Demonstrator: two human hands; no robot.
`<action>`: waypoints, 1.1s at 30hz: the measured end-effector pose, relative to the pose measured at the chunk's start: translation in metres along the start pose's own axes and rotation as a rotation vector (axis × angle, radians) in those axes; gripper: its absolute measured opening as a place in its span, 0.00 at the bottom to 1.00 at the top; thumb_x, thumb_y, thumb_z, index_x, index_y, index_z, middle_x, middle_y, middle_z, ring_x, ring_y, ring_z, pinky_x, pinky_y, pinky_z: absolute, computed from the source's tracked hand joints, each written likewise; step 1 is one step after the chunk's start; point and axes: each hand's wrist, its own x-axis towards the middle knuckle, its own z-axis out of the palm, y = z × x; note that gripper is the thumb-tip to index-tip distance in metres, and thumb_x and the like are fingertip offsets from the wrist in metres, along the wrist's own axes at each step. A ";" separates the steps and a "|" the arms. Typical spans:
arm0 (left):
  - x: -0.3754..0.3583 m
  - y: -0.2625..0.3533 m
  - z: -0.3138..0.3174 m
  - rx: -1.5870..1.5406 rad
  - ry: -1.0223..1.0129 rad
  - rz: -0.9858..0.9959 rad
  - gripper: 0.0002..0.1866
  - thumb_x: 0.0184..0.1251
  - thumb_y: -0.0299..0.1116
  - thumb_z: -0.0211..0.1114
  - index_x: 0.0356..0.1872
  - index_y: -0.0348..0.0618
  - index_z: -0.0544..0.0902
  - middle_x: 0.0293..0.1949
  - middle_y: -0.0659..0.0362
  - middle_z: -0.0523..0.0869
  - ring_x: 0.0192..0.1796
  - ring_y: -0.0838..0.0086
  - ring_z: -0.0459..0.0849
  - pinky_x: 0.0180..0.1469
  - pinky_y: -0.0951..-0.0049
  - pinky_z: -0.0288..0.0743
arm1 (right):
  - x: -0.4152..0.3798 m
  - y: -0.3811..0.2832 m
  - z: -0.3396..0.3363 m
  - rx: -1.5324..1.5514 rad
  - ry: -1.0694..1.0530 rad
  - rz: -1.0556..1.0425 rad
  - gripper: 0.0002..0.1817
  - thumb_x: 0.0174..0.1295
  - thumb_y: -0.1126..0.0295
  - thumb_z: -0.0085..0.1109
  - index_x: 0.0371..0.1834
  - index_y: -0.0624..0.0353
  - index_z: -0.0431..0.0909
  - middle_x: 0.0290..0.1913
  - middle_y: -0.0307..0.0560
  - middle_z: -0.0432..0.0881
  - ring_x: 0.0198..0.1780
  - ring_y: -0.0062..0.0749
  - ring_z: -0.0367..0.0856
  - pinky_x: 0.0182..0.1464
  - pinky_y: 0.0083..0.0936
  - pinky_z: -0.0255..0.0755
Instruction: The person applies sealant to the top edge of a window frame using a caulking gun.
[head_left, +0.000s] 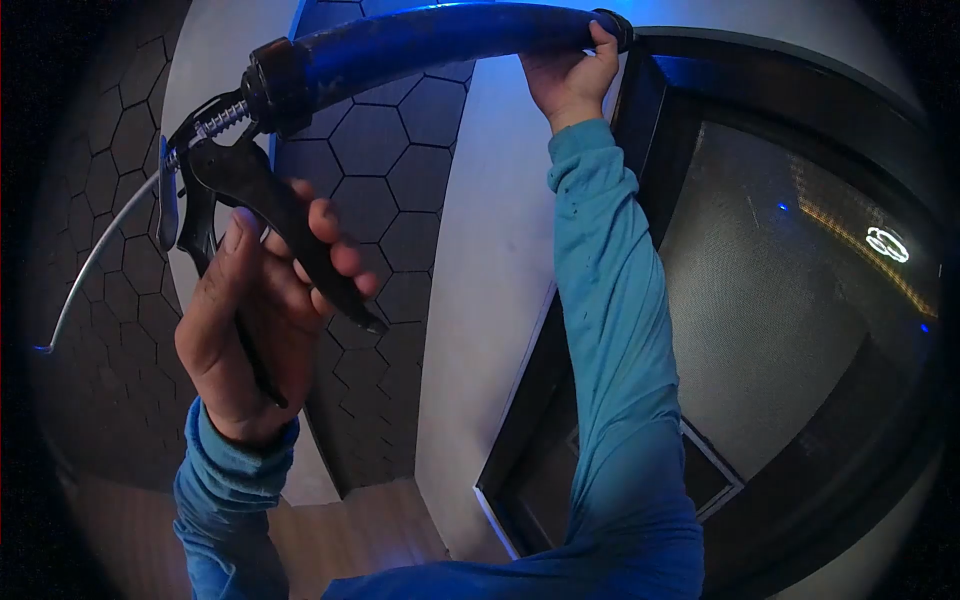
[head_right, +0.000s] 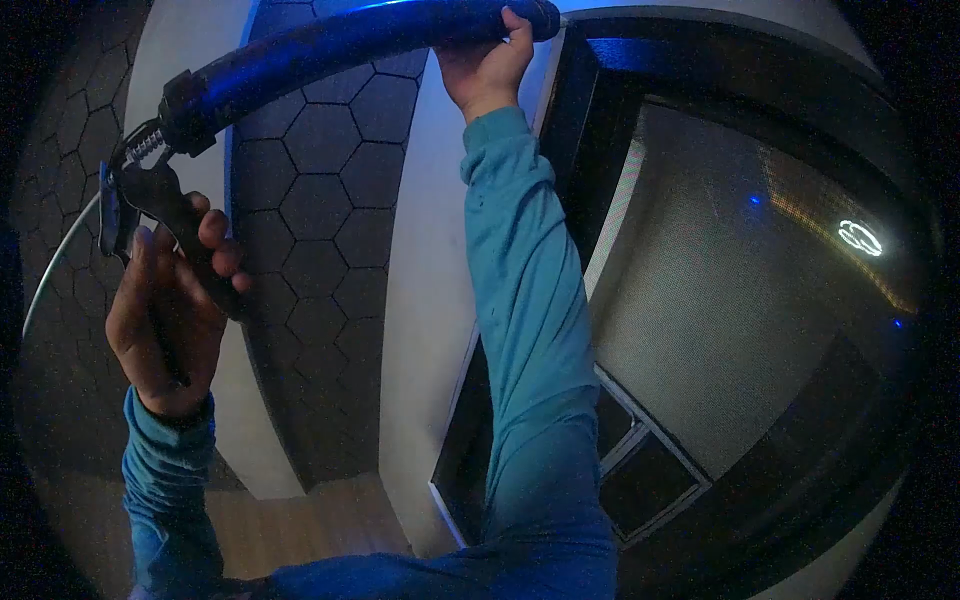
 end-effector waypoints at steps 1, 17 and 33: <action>0.000 0.001 0.001 0.000 0.002 -0.002 0.25 0.73 0.45 0.47 0.58 0.32 0.66 0.44 0.52 0.77 0.42 0.71 0.80 0.46 0.69 0.79 | 0.000 0.000 0.000 0.040 -0.019 0.011 0.15 0.56 0.59 0.54 0.39 0.59 0.77 0.38 0.46 0.83 0.42 0.40 0.81 0.49 0.35 0.75; 0.009 0.007 -0.013 -0.046 0.011 -0.067 0.21 0.74 0.47 0.46 0.48 0.35 0.72 0.35 0.54 0.79 0.34 0.70 0.82 0.37 0.67 0.82 | 0.004 0.001 -0.011 -0.043 0.042 -0.033 0.26 0.52 0.58 0.55 0.50 0.64 0.72 0.49 0.52 0.79 0.53 0.48 0.76 0.64 0.47 0.64; 0.009 0.015 -0.017 -0.068 0.035 -0.121 0.20 0.74 0.47 0.47 0.45 0.38 0.73 0.32 0.56 0.79 0.31 0.72 0.82 0.34 0.68 0.82 | 0.003 -0.008 -0.007 -0.066 0.040 -0.026 0.24 0.54 0.58 0.54 0.49 0.66 0.73 0.49 0.54 0.79 0.53 0.48 0.76 0.65 0.48 0.64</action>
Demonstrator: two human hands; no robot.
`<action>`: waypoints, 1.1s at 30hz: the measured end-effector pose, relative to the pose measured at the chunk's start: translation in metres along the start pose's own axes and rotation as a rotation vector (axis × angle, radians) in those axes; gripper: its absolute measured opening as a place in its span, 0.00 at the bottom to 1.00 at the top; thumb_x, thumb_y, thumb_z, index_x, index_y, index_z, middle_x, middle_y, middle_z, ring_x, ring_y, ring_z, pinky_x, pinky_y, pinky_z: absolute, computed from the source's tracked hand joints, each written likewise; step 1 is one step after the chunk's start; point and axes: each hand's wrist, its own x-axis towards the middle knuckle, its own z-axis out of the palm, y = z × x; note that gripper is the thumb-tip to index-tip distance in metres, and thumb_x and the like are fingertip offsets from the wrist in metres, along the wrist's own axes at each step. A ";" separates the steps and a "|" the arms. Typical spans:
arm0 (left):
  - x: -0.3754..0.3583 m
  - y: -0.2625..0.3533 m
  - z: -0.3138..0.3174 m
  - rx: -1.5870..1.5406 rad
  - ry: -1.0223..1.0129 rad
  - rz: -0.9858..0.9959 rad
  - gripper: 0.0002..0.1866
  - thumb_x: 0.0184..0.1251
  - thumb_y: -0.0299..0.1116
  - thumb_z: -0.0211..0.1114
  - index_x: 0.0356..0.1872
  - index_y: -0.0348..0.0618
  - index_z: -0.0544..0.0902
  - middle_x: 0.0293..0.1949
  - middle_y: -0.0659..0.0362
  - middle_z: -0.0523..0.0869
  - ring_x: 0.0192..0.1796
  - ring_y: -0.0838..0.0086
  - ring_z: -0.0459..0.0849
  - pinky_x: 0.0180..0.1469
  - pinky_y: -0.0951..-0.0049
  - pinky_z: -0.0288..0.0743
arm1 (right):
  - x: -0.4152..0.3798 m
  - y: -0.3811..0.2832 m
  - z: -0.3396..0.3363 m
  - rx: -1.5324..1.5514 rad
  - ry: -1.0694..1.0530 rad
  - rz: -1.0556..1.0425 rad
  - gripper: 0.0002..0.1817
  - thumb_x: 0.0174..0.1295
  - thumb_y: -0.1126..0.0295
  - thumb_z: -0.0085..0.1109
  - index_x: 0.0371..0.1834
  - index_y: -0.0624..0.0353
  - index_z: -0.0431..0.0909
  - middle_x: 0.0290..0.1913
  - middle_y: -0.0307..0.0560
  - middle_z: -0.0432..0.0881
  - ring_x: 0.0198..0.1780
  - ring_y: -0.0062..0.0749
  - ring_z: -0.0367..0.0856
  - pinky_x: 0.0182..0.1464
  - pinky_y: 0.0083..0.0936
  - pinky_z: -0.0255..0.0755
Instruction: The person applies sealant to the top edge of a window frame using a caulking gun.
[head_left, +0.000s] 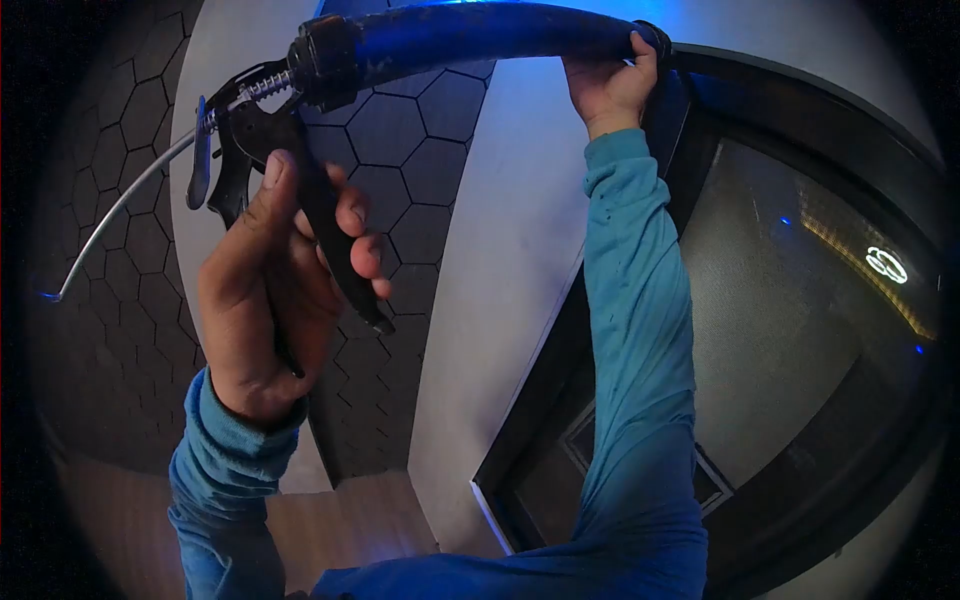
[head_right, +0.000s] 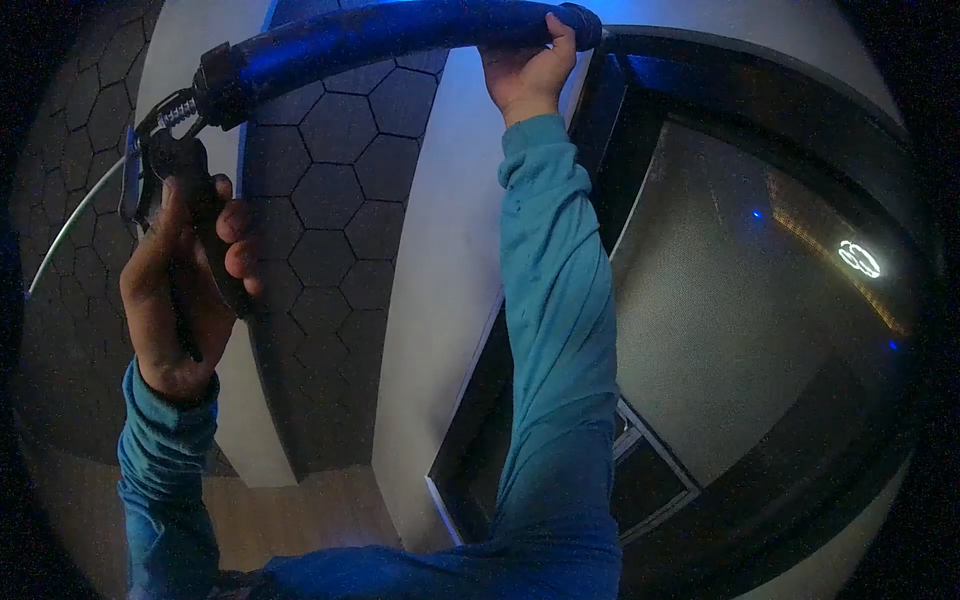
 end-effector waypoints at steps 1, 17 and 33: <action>0.000 0.001 0.001 0.001 -0.001 0.003 0.20 0.74 0.47 0.47 0.45 0.38 0.73 0.32 0.56 0.79 0.31 0.72 0.82 0.34 0.68 0.82 | 0.000 -0.001 0.001 -0.035 0.022 -0.018 0.24 0.54 0.58 0.54 0.49 0.66 0.73 0.49 0.54 0.79 0.53 0.48 0.76 0.65 0.48 0.63; -0.019 0.020 0.020 0.044 0.061 -0.054 0.19 0.72 0.47 0.52 0.41 0.39 0.74 0.27 0.58 0.77 0.25 0.73 0.78 0.26 0.73 0.77 | -0.017 -0.020 0.028 -0.034 -0.004 -0.042 0.25 0.54 0.58 0.54 0.50 0.65 0.73 0.50 0.53 0.79 0.54 0.49 0.76 0.65 0.49 0.63; -0.022 -0.007 0.034 0.220 0.089 0.003 0.23 0.70 0.54 0.52 0.40 0.40 0.71 0.25 0.59 0.74 0.19 0.76 0.75 0.21 0.74 0.74 | -0.030 -0.037 0.017 -0.017 -0.107 -0.147 0.16 0.58 0.60 0.50 0.41 0.58 0.78 0.41 0.47 0.84 0.43 0.40 0.81 0.52 0.36 0.74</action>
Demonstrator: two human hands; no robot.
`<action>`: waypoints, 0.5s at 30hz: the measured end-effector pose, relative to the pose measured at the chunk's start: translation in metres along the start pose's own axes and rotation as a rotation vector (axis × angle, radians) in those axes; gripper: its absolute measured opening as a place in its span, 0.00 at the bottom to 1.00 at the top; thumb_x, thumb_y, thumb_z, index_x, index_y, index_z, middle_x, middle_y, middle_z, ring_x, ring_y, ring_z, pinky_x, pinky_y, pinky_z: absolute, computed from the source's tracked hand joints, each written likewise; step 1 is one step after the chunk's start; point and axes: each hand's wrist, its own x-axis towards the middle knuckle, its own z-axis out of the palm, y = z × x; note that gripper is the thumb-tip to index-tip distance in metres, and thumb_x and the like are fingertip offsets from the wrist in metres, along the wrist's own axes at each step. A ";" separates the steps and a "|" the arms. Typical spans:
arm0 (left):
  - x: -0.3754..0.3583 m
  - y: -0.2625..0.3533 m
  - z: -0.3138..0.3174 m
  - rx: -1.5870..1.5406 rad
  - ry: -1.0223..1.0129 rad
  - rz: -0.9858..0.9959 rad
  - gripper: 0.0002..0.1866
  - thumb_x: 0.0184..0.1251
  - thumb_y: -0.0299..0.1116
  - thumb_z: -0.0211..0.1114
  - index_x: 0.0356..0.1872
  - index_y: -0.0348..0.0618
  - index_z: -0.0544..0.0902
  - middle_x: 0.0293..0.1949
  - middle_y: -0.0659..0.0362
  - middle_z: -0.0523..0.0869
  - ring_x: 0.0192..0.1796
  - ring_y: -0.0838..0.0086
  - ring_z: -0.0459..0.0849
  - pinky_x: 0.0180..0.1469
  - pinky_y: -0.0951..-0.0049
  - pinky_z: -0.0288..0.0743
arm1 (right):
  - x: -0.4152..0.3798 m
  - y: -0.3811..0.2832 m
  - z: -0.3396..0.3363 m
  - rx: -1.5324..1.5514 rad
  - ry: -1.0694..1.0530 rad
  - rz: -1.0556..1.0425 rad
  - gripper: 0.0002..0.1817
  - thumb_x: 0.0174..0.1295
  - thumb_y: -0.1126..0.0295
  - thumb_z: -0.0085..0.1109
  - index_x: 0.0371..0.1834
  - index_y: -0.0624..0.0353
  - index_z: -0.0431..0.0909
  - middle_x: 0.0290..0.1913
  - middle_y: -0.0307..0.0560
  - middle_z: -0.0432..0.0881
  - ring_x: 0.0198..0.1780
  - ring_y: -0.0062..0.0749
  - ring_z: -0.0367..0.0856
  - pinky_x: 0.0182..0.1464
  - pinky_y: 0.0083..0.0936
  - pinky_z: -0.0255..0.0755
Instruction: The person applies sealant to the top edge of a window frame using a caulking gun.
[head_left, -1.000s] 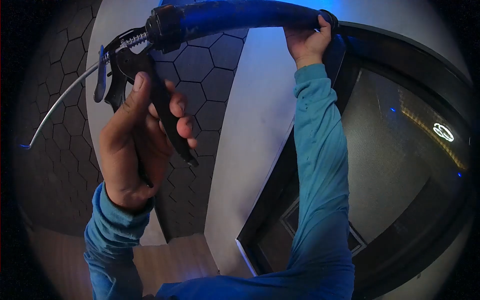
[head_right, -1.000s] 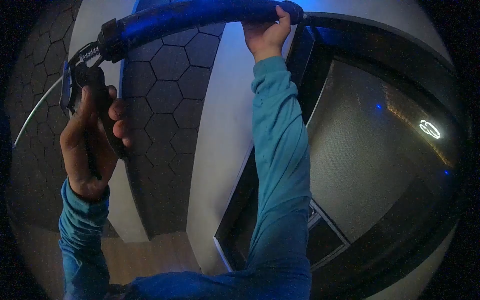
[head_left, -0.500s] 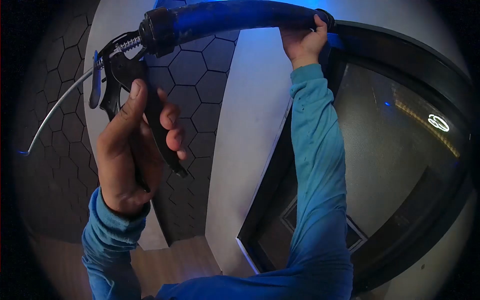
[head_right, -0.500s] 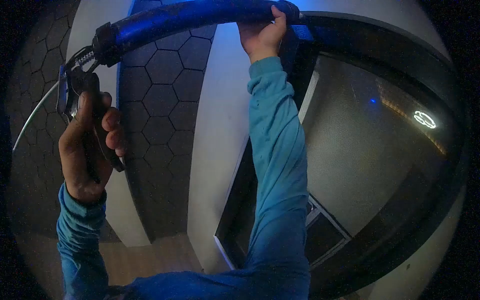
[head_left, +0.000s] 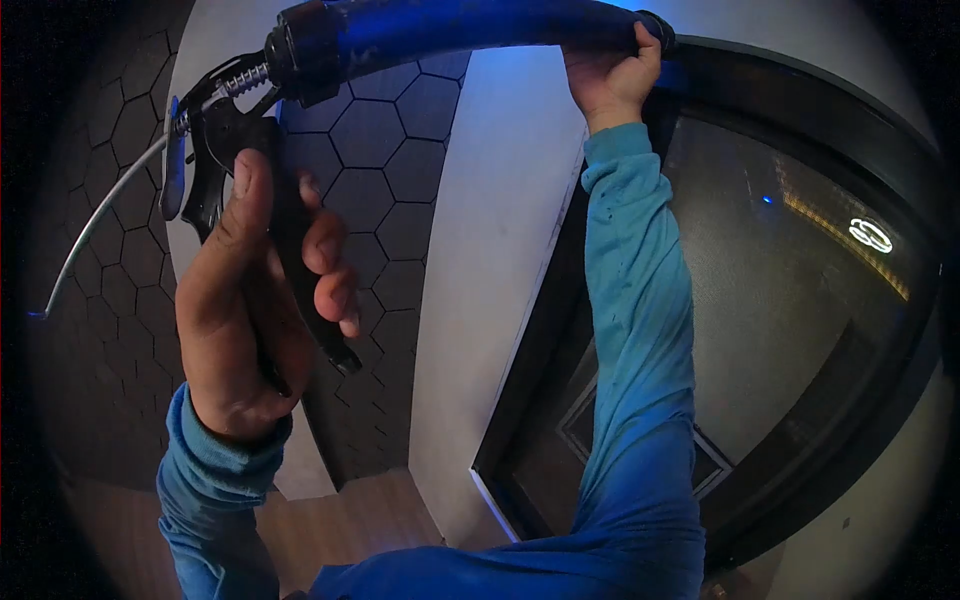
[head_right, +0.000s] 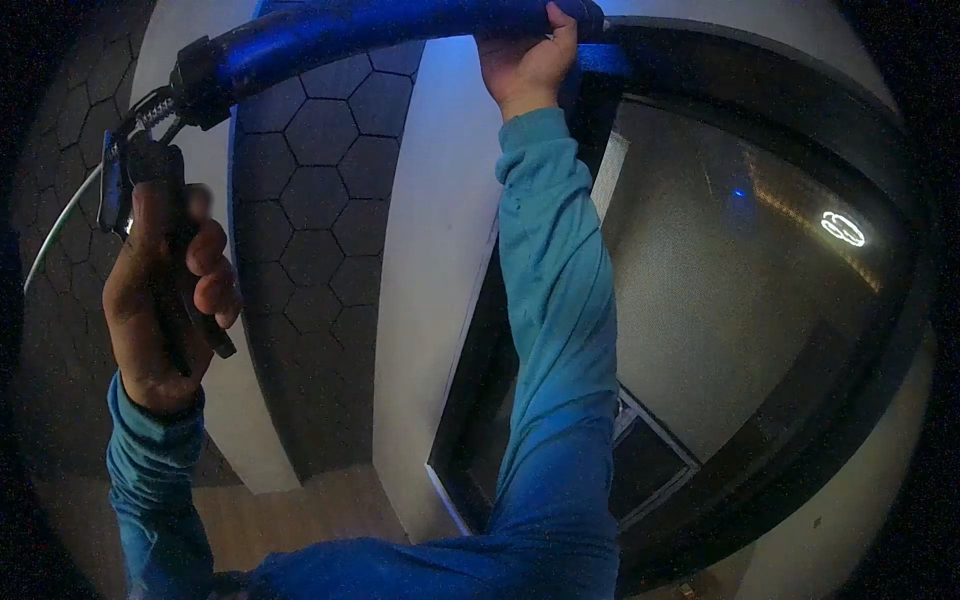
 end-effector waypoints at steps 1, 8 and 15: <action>-0.001 0.000 0.001 -0.002 0.001 -0.001 0.23 0.70 0.54 0.52 0.40 0.40 0.71 0.25 0.59 0.74 0.19 0.76 0.75 0.21 0.74 0.74 | -0.001 -0.001 0.001 -0.009 -0.002 -0.003 0.15 0.59 0.61 0.49 0.41 0.58 0.78 0.42 0.46 0.84 0.44 0.40 0.81 0.52 0.36 0.73; -0.005 0.001 0.005 -0.025 -0.004 0.015 0.22 0.74 0.51 0.45 0.44 0.39 0.72 0.23 0.63 0.76 0.18 0.82 0.80 0.18 0.82 0.79 | -0.002 -0.009 0.007 0.004 -0.068 -0.005 0.16 0.57 0.61 0.50 0.42 0.59 0.78 0.42 0.47 0.83 0.45 0.39 0.81 0.53 0.37 0.73; -0.024 0.026 0.026 -0.073 0.024 -0.016 0.22 0.75 0.50 0.44 0.45 0.39 0.71 0.23 0.63 0.76 0.17 0.82 0.79 0.16 0.82 0.76 | -0.005 -0.035 0.038 -0.048 -0.050 0.011 0.17 0.56 0.61 0.51 0.44 0.59 0.77 0.44 0.48 0.83 0.45 0.41 0.81 0.53 0.37 0.73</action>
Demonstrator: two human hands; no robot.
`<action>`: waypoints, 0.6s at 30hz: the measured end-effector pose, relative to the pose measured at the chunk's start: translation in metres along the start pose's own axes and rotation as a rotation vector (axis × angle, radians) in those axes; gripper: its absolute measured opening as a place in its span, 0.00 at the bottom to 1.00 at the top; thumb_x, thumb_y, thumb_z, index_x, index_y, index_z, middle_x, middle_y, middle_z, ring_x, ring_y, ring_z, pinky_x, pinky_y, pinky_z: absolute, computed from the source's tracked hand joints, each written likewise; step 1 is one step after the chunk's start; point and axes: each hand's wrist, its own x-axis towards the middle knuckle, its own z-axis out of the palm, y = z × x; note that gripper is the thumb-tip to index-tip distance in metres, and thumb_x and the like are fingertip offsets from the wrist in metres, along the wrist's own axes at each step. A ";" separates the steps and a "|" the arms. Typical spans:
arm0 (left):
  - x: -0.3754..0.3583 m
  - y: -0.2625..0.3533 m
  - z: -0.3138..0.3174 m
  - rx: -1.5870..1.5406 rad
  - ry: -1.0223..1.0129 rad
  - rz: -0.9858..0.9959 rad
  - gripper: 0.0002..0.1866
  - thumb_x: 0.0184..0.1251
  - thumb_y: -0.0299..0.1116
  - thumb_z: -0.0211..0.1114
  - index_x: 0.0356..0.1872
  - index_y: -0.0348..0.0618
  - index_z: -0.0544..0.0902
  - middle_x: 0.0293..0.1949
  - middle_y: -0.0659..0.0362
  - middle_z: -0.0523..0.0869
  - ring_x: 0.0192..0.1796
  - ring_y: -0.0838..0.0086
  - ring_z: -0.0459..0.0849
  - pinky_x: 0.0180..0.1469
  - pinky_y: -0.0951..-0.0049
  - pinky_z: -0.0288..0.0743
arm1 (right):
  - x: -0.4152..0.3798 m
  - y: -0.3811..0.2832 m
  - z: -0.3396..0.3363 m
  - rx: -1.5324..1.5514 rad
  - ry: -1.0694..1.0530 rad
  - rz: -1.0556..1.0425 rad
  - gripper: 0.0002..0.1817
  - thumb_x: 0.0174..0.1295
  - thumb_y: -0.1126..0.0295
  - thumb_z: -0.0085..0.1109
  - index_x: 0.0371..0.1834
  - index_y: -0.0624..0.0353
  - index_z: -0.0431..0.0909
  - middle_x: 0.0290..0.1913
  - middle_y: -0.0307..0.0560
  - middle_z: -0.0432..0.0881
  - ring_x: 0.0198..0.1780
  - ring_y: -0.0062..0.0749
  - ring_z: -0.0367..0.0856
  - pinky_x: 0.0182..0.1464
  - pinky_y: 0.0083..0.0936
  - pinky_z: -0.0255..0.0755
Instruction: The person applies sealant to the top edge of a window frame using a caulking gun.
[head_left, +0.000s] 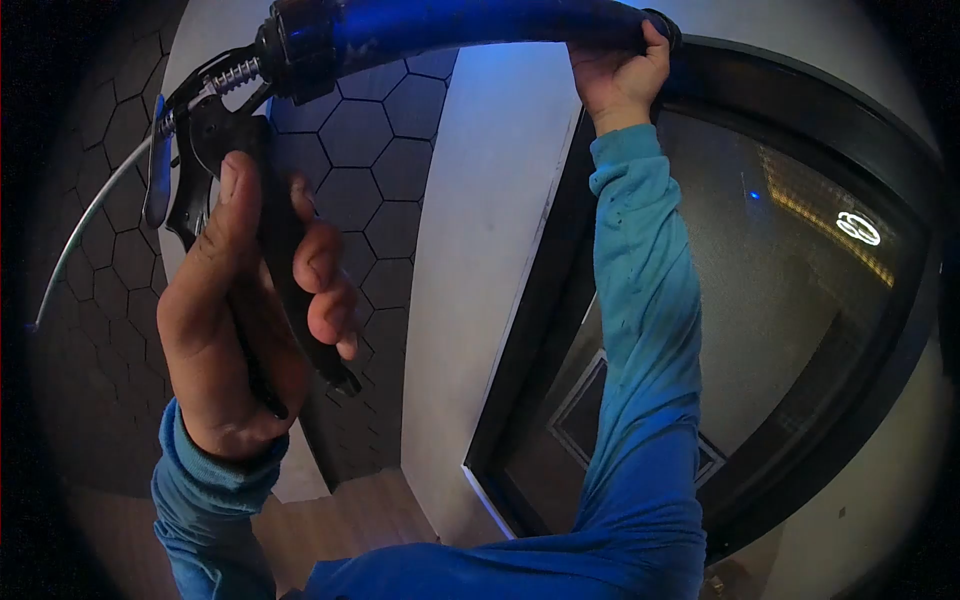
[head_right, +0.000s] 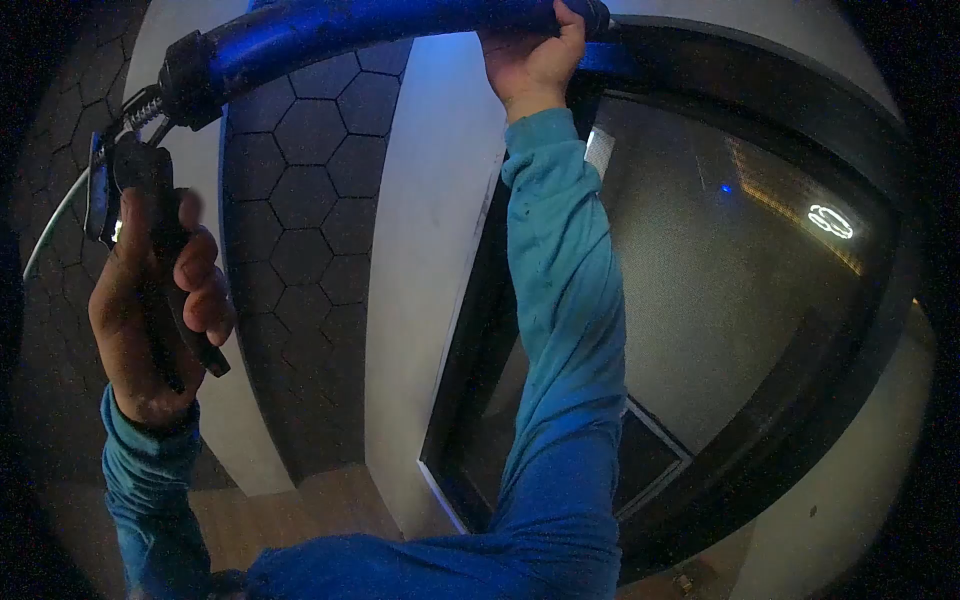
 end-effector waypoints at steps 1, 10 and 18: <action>-0.003 0.004 0.002 -0.003 -0.001 -0.002 0.22 0.75 0.50 0.44 0.45 0.39 0.71 0.23 0.63 0.76 0.17 0.82 0.79 0.16 0.82 0.76 | 0.000 -0.003 0.005 0.002 -0.023 0.008 0.17 0.56 0.61 0.51 0.44 0.59 0.77 0.44 0.48 0.83 0.45 0.41 0.81 0.53 0.37 0.73; -0.002 -0.025 -0.006 0.073 -0.016 0.026 0.22 0.75 0.51 0.43 0.46 0.39 0.71 0.22 0.64 0.75 0.16 0.83 0.78 0.15 0.83 0.76 | -0.016 -0.003 -0.017 -0.014 0.036 -0.023 0.16 0.56 0.60 0.51 0.42 0.59 0.78 0.42 0.47 0.83 0.45 0.41 0.81 0.52 0.38 0.74; -0.007 -0.024 -0.004 0.065 -0.080 0.031 0.23 0.75 0.51 0.41 0.47 0.38 0.70 0.23 0.63 0.75 0.17 0.82 0.80 0.17 0.82 0.78 | -0.021 -0.012 -0.013 -0.040 0.022 -0.004 0.15 0.56 0.60 0.51 0.39 0.58 0.78 0.41 0.47 0.83 0.44 0.41 0.81 0.50 0.39 0.74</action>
